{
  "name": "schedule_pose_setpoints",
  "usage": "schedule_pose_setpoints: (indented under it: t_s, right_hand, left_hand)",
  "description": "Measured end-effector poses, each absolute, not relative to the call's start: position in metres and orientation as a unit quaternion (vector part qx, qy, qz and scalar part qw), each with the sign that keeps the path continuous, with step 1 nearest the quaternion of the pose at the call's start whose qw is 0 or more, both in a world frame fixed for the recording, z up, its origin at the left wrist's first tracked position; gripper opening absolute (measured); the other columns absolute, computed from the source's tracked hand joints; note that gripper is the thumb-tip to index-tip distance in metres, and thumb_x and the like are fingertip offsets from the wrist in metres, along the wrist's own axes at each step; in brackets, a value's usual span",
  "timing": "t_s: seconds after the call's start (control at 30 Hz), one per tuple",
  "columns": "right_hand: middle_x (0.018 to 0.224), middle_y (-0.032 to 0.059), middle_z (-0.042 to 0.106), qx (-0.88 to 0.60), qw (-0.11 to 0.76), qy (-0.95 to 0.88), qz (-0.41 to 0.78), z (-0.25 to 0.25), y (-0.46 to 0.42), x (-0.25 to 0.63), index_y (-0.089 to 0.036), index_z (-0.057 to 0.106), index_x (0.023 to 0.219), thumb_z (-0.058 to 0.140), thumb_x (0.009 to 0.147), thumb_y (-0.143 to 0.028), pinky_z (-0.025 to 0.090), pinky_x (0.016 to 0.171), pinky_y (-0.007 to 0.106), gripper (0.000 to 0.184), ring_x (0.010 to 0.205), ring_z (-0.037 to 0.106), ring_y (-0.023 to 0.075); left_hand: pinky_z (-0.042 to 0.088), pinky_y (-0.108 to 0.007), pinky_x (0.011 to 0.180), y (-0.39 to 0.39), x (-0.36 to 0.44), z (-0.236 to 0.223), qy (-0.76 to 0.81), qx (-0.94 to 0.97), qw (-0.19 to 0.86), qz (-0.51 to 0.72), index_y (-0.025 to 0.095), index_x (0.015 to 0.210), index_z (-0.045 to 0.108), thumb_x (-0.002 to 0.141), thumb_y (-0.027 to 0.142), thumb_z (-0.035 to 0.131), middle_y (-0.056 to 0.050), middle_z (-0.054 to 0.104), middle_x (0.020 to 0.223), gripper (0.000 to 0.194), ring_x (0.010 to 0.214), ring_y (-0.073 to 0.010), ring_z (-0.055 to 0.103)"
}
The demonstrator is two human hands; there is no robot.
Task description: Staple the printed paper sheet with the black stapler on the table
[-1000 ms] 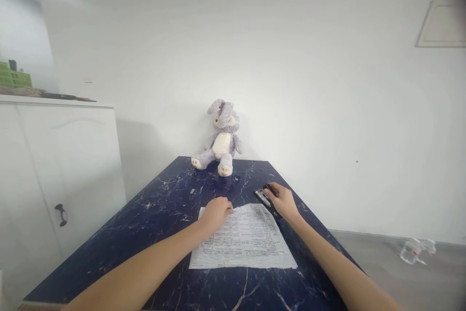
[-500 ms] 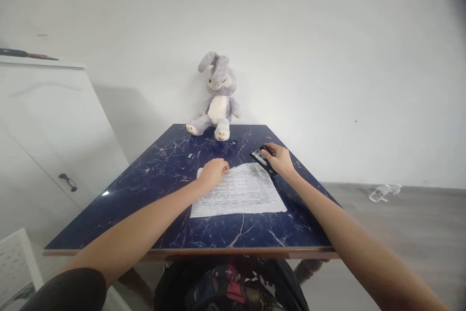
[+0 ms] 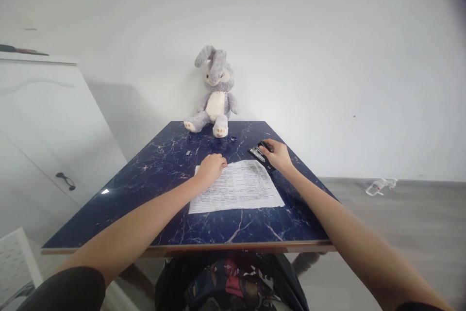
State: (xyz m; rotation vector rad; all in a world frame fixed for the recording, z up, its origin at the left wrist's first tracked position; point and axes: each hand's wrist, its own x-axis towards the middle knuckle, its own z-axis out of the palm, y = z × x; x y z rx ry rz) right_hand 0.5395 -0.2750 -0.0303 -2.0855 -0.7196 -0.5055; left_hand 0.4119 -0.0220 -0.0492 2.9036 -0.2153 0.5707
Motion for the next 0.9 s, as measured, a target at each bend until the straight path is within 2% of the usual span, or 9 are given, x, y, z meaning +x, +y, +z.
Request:
schedule_pose_setpoints:
  t_s: [0.2, 0.43, 0.63, 0.9]
  right_hand:
    - [0.086, 0.0074, 0.075, -0.835, 0.419, -0.295, -0.2, -0.03, -0.275, 0.539, -0.017, 0.075, 0.101, 0.061, 0.084, -0.04, 0.047, 0.069, 0.034, 0.032, 0.076, 0.067, 0.0236]
    - [0.085, 0.0081, 0.075, -0.84, 0.414, -0.293, -0.195, -0.029, -0.274, 0.539, -0.017, 0.075, 0.101, 0.061, 0.084, -0.04, 0.048, 0.07, 0.034, 0.032, 0.075, 0.066, 0.0235]
    - [0.084, 0.0076, 0.074, -0.839, 0.414, -0.296, -0.192, -0.029, -0.274, 0.539, -0.017, 0.075, 0.101, 0.061, 0.084, -0.039, 0.048, 0.069, 0.033, 0.032, 0.075, 0.066, 0.0231]
    - [0.083, 0.0057, 0.074, -0.834, 0.418, -0.306, -0.19, -0.033, -0.273, 0.541, -0.018, 0.074, 0.098, 0.06, 0.085, -0.039, 0.046, 0.068, 0.032, 0.029, 0.074, 0.065, 0.0214]
  left_hand:
    - [0.047, -0.033, 0.085, -0.021, 0.41, -0.05, -0.081, 0.974, 0.091, 0.189, 0.019, 0.093, 0.076, 0.094, 0.016, 0.057, -0.006, 0.07, 0.094, 0.019, 0.092, -0.0218, 0.065]
    - [0.048, -0.037, 0.095, -0.021, 0.413, -0.059, -0.089, 0.977, 0.126, 0.148, 0.018, 0.112, 0.076, 0.092, 0.026, 0.066, -0.008, 0.071, 0.112, 0.024, 0.105, -0.026, 0.064]
    - [0.046, -0.037, 0.101, -0.021, 0.414, -0.061, -0.099, 0.976, 0.127, 0.149, 0.016, 0.112, 0.076, 0.093, 0.024, 0.064, -0.009, 0.069, 0.116, 0.024, 0.107, -0.0247, 0.062]
    - [0.049, -0.034, 0.088, -0.023, 0.416, -0.06, -0.084, 0.984, 0.081, 0.131, 0.019, 0.101, 0.079, 0.095, 0.027, 0.06, -0.009, 0.07, 0.101, 0.021, 0.1, -0.0244, 0.064]
